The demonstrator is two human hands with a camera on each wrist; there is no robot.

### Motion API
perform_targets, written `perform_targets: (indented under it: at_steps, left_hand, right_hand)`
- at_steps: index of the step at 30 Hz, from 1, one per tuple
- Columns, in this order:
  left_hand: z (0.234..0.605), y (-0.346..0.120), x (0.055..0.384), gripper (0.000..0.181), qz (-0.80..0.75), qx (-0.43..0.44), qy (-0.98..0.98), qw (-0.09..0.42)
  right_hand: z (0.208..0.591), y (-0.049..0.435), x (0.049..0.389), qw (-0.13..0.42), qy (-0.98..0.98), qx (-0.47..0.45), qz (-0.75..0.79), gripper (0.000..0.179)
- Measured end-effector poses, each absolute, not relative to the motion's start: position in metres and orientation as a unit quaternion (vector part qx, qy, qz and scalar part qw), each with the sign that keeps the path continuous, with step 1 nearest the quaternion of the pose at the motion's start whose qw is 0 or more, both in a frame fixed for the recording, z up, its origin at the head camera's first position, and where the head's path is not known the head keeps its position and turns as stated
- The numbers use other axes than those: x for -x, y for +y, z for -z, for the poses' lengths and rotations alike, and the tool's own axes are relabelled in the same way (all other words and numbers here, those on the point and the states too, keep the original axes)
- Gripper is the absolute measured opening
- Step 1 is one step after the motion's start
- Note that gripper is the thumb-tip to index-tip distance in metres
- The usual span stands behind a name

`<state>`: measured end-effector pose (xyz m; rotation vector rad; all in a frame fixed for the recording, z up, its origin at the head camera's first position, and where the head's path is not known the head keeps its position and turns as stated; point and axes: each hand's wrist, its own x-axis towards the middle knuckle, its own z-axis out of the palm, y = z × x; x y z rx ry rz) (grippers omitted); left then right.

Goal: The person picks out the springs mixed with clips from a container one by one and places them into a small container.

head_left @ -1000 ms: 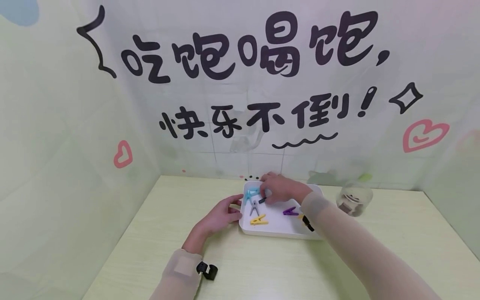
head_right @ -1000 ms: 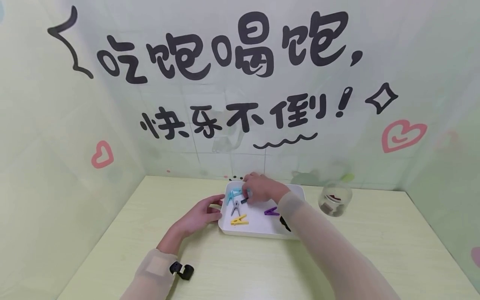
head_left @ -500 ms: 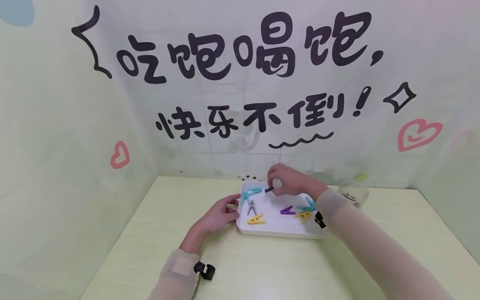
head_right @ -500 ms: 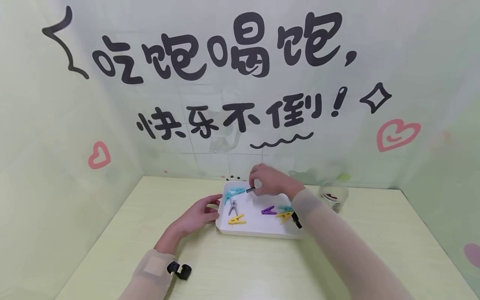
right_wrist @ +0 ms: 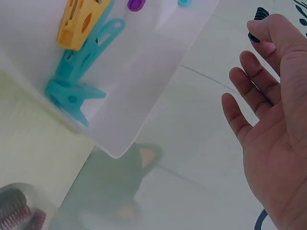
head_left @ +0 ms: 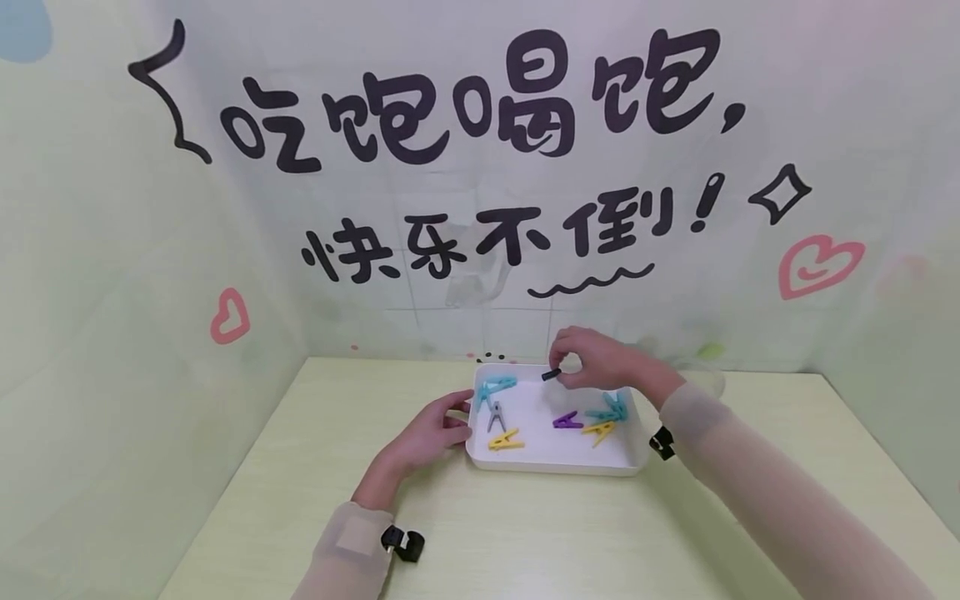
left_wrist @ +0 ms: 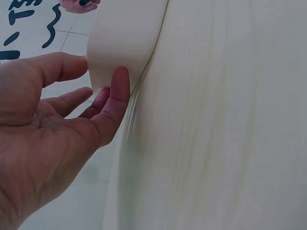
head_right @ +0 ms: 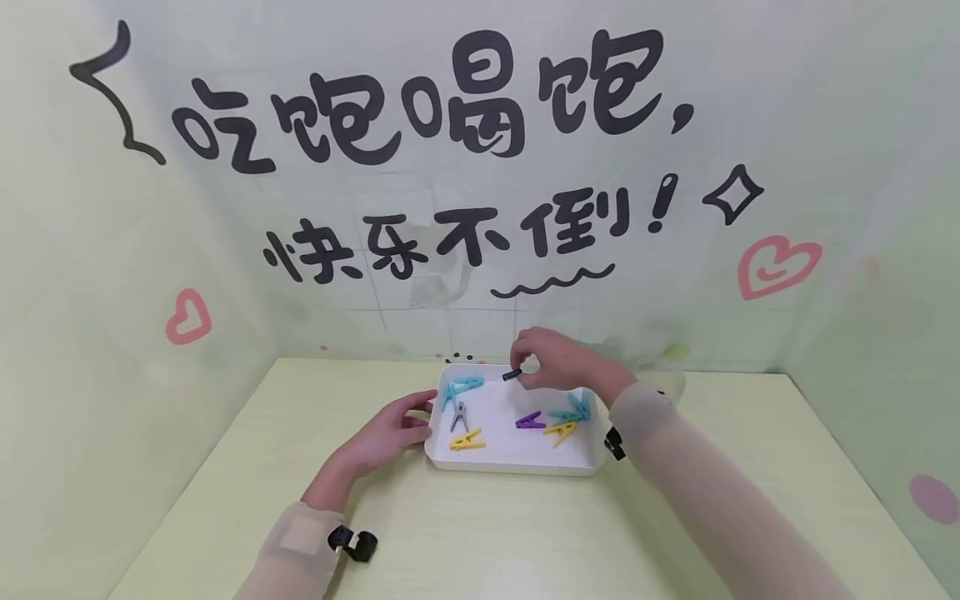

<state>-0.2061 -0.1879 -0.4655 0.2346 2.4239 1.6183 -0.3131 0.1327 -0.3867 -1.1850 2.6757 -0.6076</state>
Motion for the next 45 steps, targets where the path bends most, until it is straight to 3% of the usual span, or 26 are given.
perform_targets:
  at_steps: [11, 45]
  left_hand:
    - [0.466, -0.189, 0.207, 0.061, -0.556, -0.071, 0.82, 0.112]
    - [0.467, -0.188, 0.209, 0.061, -0.551, -0.069, 0.824, 0.112]
  right_hand:
    - [0.375, 0.166, 0.309, 0.03, 0.891, 0.402, 0.209, 0.012]
    - [0.379, 0.3, 0.28, -0.05, 0.927, 0.304, 0.214, 0.015]
